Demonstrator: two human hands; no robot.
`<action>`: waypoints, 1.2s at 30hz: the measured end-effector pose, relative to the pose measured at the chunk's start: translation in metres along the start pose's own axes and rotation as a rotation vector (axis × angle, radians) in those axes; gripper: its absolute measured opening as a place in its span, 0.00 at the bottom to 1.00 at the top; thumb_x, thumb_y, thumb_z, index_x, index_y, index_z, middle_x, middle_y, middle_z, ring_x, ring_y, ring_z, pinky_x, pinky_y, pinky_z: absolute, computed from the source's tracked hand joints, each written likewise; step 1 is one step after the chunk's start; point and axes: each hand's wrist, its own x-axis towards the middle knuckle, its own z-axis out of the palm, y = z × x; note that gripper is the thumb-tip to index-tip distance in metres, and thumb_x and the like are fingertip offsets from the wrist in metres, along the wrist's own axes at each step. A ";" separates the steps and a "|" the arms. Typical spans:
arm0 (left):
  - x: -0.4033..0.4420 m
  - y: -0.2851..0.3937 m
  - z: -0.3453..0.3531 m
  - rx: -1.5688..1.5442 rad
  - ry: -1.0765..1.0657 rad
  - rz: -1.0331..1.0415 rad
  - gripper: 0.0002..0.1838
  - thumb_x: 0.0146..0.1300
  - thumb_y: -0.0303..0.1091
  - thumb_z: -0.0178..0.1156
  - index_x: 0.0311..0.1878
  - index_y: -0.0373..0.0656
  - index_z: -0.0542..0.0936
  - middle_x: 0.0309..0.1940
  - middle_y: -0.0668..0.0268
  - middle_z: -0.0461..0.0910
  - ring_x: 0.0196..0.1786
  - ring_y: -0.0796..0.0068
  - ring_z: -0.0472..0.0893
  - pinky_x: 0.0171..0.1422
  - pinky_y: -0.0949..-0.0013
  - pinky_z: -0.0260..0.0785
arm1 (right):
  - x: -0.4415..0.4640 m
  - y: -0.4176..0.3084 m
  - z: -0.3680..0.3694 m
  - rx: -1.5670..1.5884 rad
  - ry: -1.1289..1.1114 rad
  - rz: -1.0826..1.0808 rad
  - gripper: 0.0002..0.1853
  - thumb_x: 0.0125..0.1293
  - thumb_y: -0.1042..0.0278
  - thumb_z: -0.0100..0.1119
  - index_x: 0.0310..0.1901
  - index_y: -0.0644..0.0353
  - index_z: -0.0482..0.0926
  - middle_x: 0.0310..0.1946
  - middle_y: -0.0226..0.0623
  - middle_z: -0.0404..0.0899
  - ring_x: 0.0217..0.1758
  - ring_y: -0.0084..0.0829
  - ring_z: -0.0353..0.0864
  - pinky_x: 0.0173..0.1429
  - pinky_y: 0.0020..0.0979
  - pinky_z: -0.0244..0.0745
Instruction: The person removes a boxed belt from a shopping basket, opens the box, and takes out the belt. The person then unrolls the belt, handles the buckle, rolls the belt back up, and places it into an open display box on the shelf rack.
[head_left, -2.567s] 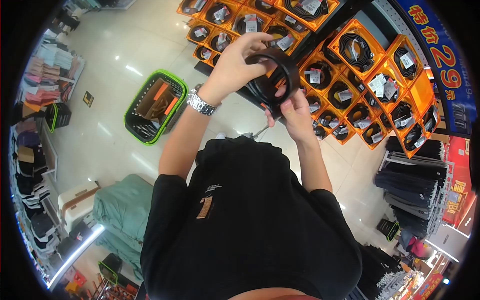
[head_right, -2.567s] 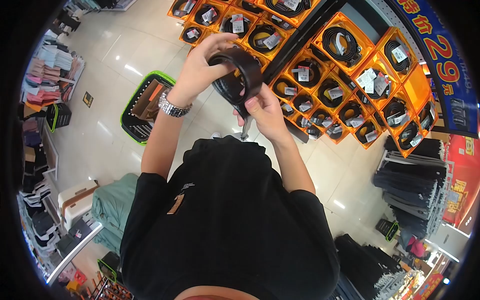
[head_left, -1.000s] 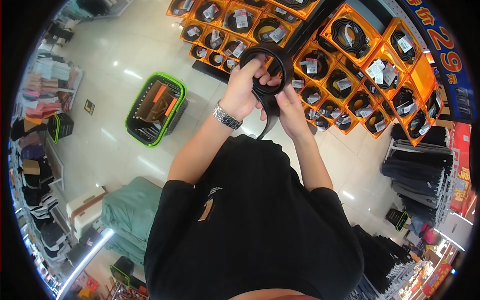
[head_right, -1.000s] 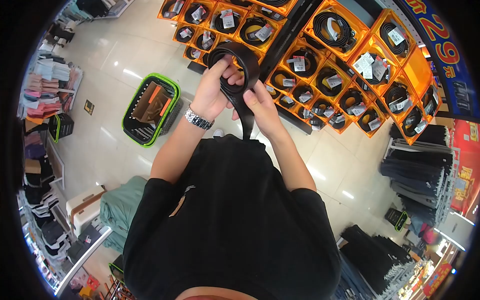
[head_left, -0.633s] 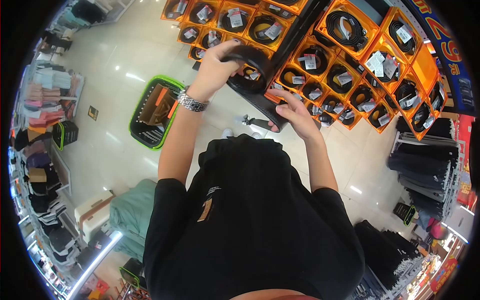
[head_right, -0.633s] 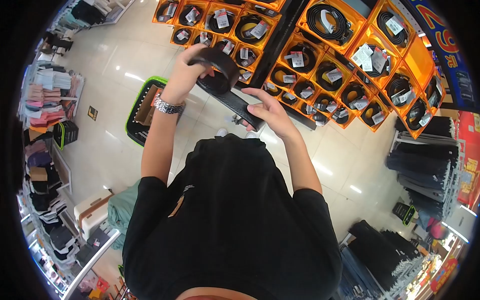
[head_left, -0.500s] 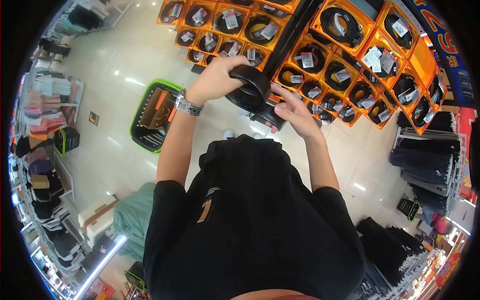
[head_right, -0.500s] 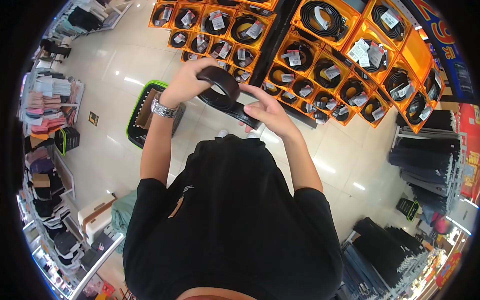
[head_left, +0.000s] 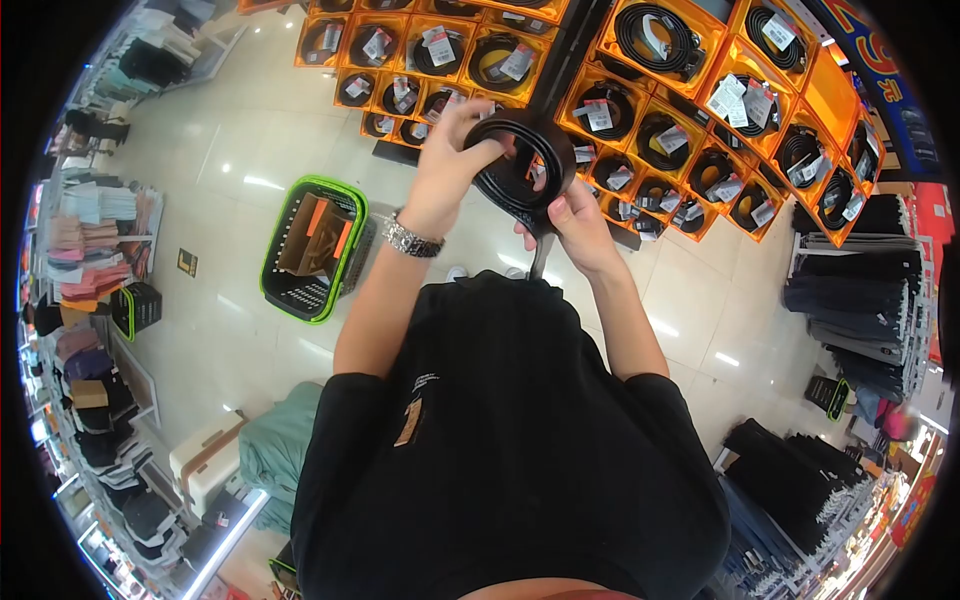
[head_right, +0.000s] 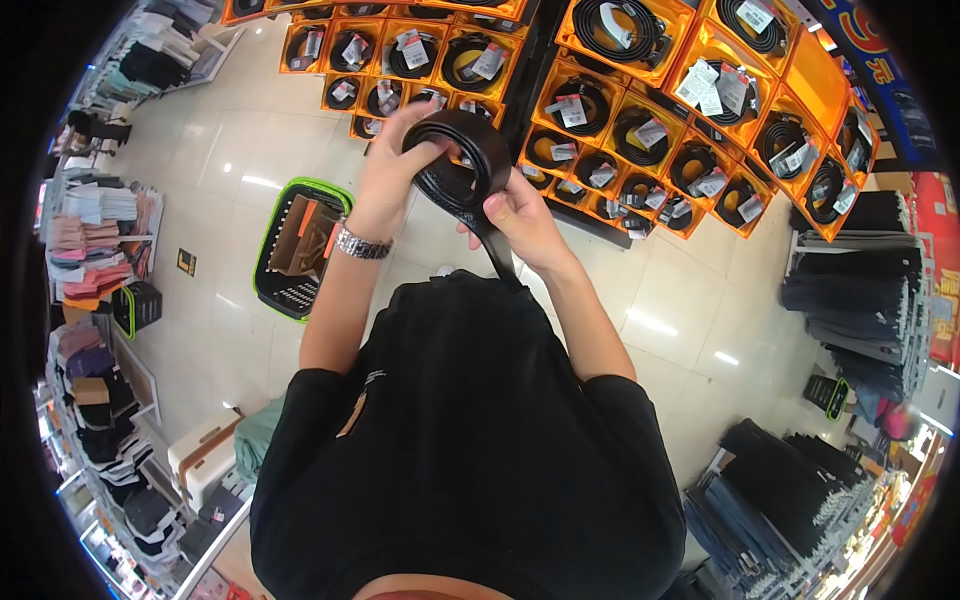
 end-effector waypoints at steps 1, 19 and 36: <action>-0.003 -0.008 0.003 0.000 -0.006 -0.004 0.17 0.59 0.23 0.58 0.52 0.35 0.71 0.39 0.63 0.80 0.43 0.70 0.80 0.51 0.70 0.72 | 0.000 0.003 0.001 0.011 0.044 -0.050 0.29 0.63 0.40 0.56 0.52 0.59 0.67 0.40 0.39 0.75 0.35 0.31 0.82 0.32 0.28 0.78; 0.020 0.020 -0.013 0.079 -0.167 -0.066 0.10 0.59 0.25 0.59 0.44 0.34 0.79 0.30 0.68 0.79 0.26 0.84 0.72 0.38 0.77 0.69 | -0.018 -0.001 -0.030 -0.050 -0.036 0.193 0.31 0.64 0.57 0.58 0.63 0.65 0.62 0.33 0.44 0.81 0.29 0.30 0.83 0.31 0.28 0.82; -0.011 -0.032 0.022 -0.475 -0.114 -0.329 0.13 0.63 0.33 0.61 0.49 0.41 0.76 0.39 0.64 0.82 0.40 0.76 0.81 0.45 0.74 0.73 | -0.004 0.000 -0.006 -0.022 0.129 -0.098 0.26 0.69 0.42 0.46 0.53 0.59 0.65 0.44 0.42 0.76 0.34 0.31 0.81 0.28 0.28 0.77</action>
